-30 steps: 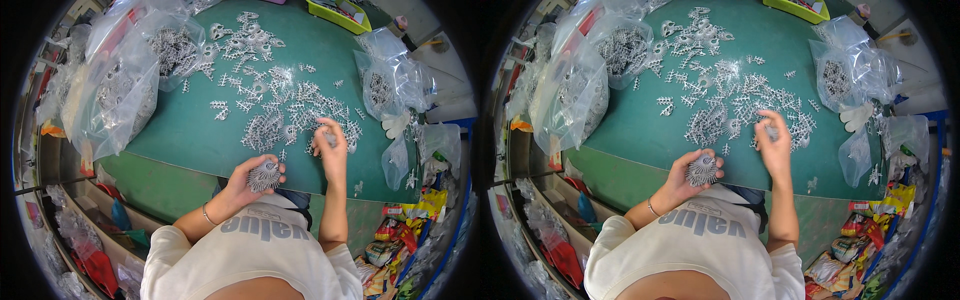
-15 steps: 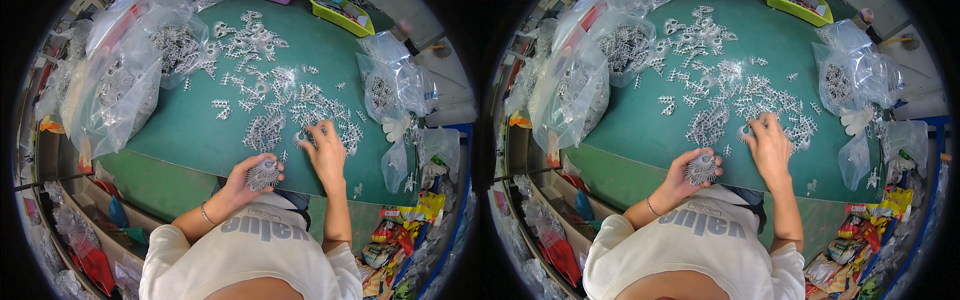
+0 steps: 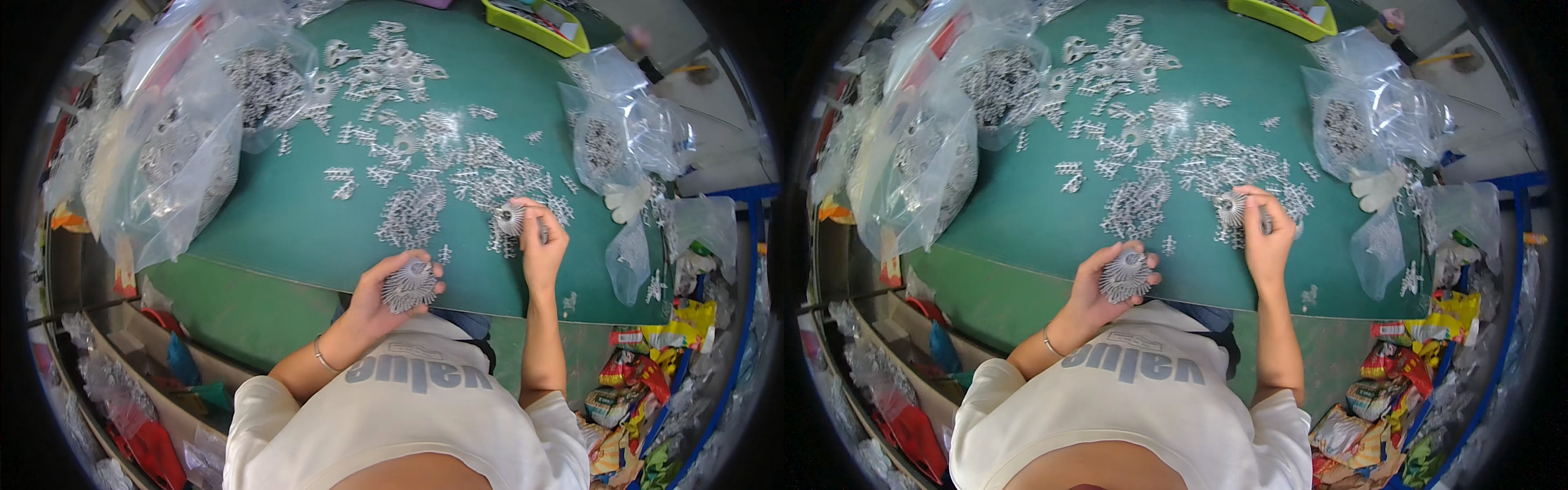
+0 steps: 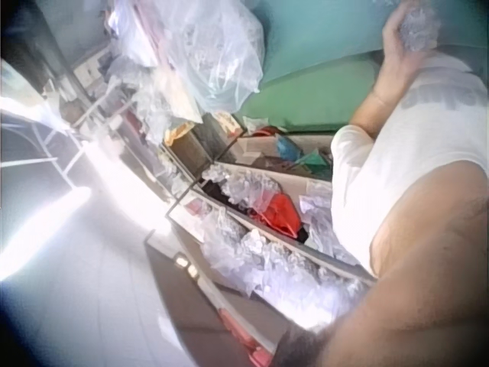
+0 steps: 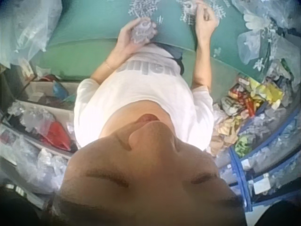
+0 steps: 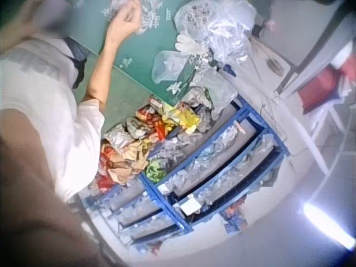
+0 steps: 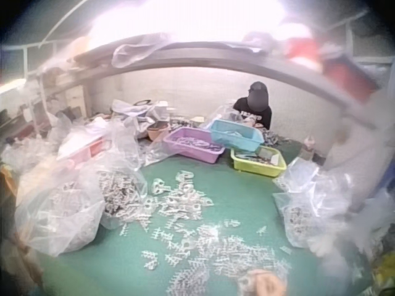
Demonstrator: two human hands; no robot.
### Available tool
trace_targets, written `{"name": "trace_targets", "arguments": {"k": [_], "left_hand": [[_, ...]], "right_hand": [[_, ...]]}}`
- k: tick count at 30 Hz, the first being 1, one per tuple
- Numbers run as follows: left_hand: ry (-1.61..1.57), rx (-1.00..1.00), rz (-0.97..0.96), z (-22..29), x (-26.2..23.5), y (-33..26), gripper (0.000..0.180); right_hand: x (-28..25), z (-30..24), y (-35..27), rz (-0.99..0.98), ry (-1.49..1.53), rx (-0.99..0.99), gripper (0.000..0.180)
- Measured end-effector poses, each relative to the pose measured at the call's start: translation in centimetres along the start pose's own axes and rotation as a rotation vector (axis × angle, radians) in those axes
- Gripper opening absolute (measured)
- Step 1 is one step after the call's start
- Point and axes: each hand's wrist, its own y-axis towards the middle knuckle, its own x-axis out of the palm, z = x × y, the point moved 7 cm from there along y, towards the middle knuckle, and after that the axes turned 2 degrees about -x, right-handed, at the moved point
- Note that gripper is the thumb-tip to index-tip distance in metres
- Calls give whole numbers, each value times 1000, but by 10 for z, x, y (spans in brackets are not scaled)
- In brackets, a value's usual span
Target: The person sorts various silver-colored snowflake and filigree-style ornament pieces by hand, moving them between piles on a green work surface and placing some into clear plastic bags.
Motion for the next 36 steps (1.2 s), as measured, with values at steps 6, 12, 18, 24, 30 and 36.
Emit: {"name": "trace_targets", "arguments": {"k": [6, 12, 18, 24, 30, 36], "left_hand": [[-42, -14, -53, -3, -3, 3, 26], [-35, -30, -42, -8, -3, 5, 27], [11, -33, -12, -10, 1, 5, 26], [-7, -25, -2, -10, -1, 3, 24], [-60, -35, -107, -11, -1, 5, 26], [-7, -20, -43, -10, -2, 3, 24]], "right_hand": [[-65, 43, -13, 280, 1371, 561, 20], [-112, 43, -29, 137, -407, 382, 31], [-88, 27, -26, 100, -713, 253, 27], [-104, 43, -30, 321, 156, 402, 13], [-75, 28, -16, 220, 973, 352, 20], [9, 16, -14, 6, 1438, 702, 40]]}}
